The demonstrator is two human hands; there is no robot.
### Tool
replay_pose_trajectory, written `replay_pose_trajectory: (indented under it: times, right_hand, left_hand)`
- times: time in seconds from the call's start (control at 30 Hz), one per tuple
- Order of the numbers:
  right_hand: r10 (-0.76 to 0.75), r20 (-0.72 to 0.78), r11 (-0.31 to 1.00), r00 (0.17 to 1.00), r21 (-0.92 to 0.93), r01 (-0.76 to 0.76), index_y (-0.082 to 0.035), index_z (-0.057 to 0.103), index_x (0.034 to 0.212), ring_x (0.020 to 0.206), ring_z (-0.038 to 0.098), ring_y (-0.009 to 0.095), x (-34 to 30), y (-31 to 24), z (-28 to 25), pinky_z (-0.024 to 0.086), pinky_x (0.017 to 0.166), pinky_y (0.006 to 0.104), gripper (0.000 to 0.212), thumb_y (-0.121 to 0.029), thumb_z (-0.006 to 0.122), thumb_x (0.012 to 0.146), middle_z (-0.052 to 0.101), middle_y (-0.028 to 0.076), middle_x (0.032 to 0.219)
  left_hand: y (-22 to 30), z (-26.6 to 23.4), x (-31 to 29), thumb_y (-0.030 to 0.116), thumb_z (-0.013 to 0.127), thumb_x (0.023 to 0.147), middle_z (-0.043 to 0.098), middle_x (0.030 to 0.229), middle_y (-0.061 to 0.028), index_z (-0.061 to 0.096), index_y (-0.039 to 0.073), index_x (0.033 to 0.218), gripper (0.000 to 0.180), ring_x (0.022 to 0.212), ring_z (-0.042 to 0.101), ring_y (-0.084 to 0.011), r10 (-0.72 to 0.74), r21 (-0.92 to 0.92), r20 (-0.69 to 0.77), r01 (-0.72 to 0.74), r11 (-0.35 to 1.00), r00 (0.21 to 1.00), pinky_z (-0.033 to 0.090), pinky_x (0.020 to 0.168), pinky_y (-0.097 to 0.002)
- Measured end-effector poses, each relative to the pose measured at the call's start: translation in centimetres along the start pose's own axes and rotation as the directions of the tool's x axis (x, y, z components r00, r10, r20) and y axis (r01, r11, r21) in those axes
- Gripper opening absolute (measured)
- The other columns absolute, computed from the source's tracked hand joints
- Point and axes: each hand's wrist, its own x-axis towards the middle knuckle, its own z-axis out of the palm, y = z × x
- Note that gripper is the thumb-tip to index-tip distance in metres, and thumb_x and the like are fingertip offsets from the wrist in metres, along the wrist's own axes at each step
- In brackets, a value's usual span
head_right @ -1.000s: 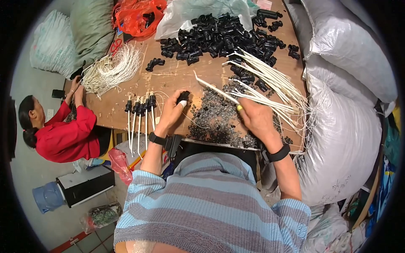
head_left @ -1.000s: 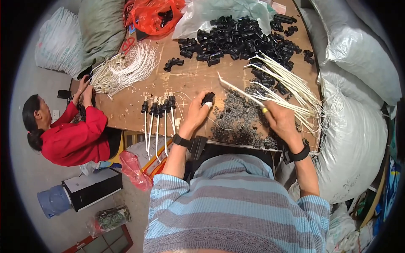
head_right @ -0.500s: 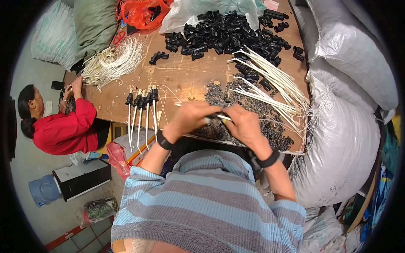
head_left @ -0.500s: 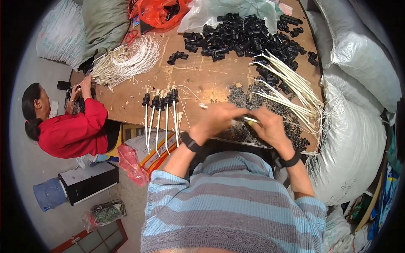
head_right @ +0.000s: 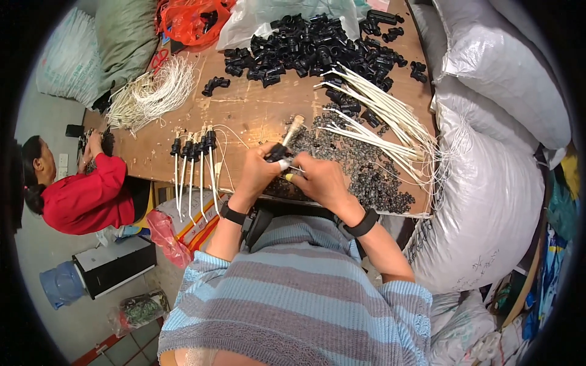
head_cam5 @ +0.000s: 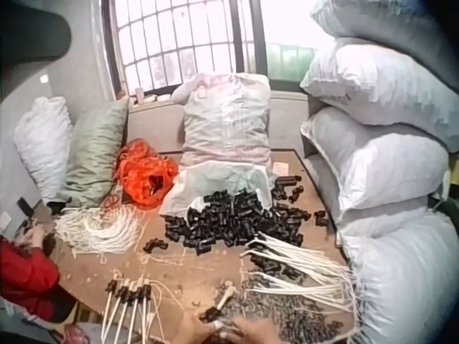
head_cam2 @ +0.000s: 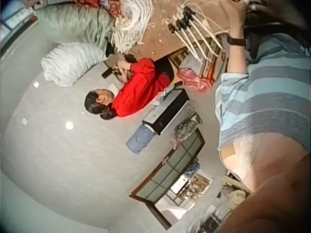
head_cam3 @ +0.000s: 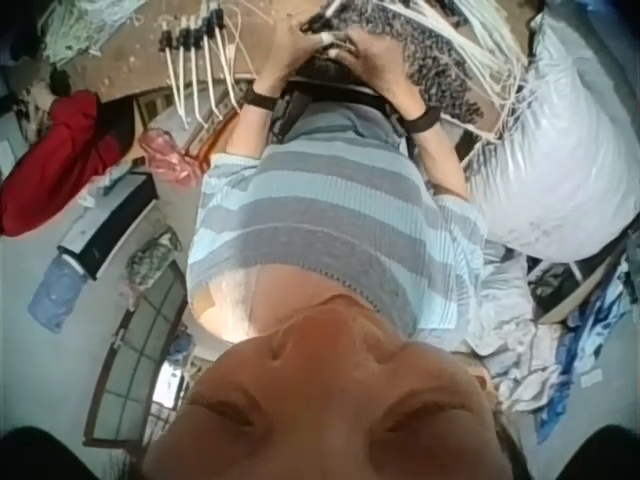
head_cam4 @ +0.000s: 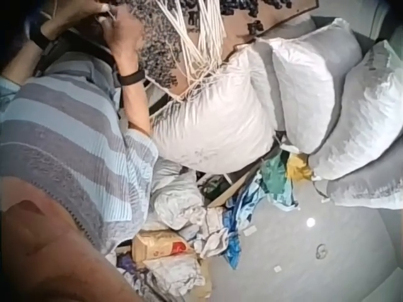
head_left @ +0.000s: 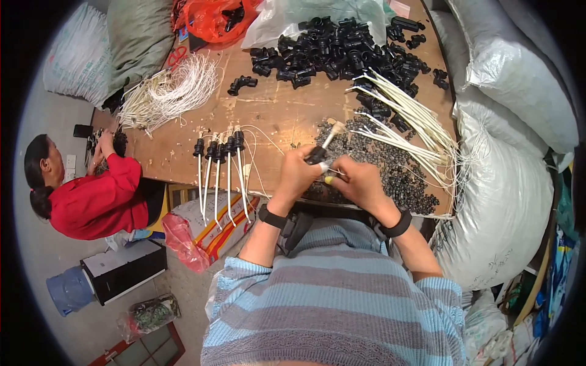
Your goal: The person assembles components by hand by picking up a black plastic housing and a white wire, threading the wire through the housing, and sliding a small yellow piece onto the wire. They then place the completed assembly onto the table and repeat the process.
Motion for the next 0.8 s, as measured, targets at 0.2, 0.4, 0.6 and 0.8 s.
replay_pose_trajectory:
  times: [0.2, 0.4, 0.6, 0.8]
  right_hand:
    - [0.094, -0.072, 0.995, 0.993, 0.023, -0.092, -0.01, 0.067, 0.081, 0.058, 0.063, 0.032, -0.5, 0.3, 0.5, 0.047, 0.049, 0.0396, 0.005, -0.013, 0.067, 0.078, 0.063, 0.012, 0.067]
    - [0.109, -0.123, 0.992, 0.986, -0.051, -0.116, -0.009, 0.071, 0.088, 0.06, 0.065, 0.029, -0.1, 0.4, -0.1, 0.05, 0.051, 0.0364, 0.013, -0.007, 0.065, 0.077, 0.065, 0.011, 0.071]
    - [0.127, -0.114, 0.991, 0.985, -0.022, -0.131, -0.008, 0.071, 0.085, 0.06, 0.065, 0.029, -0.1, -0.2, 0.0, 0.05, 0.052, 0.0366, 0.011, -0.007, 0.066, 0.076, 0.065, 0.012, 0.07]
    - [0.135, -0.09, 0.975, 0.987, 0.188, -0.116, -0.007, 0.064, 0.088, 0.061, 0.062, 0.035, 0.0, -0.4, -0.1, 0.049, 0.052, 0.0434, 0.01, -0.01, 0.064, 0.078, 0.061, 0.014, 0.068]
  left_hand:
    - [-0.2, -0.5, -0.7, -0.005, 0.061, 0.072, 0.066, 0.092, -0.0126, 0.063, 0.001, 0.103, 0.032, 0.084, 0.064, -0.0266, 0.403, 0.599, 0.025, -0.336, 0.727, 0.915, 0.049, 0.077, -0.0356]
    - [0.1, -1.2, -1.2, -0.01, 0.053, 0.07, 0.058, 0.095, -0.0186, 0.058, 0.002, 0.109, 0.041, 0.096, 0.055, -0.0384, 0.405, 0.7, 0.141, -0.38, 0.605, 0.904, 0.045, 0.084, -0.0437]
    - [0.7, -0.5, -1.4, -0.01, 0.053, 0.069, 0.058, 0.095, -0.0185, 0.058, 0.002, 0.108, 0.041, 0.096, 0.055, -0.0385, 0.425, 0.659, 0.218, -0.454, 0.6, 0.878, 0.044, 0.084, -0.0438]
    - [1.0, 0.1, -1.7, -0.012, 0.052, 0.068, 0.06, 0.102, -0.0189, 0.058, 0.003, 0.109, 0.044, 0.102, 0.054, -0.0395, 0.321, 0.695, 0.234, -0.389, 0.605, 0.918, 0.044, 0.086, -0.0442]
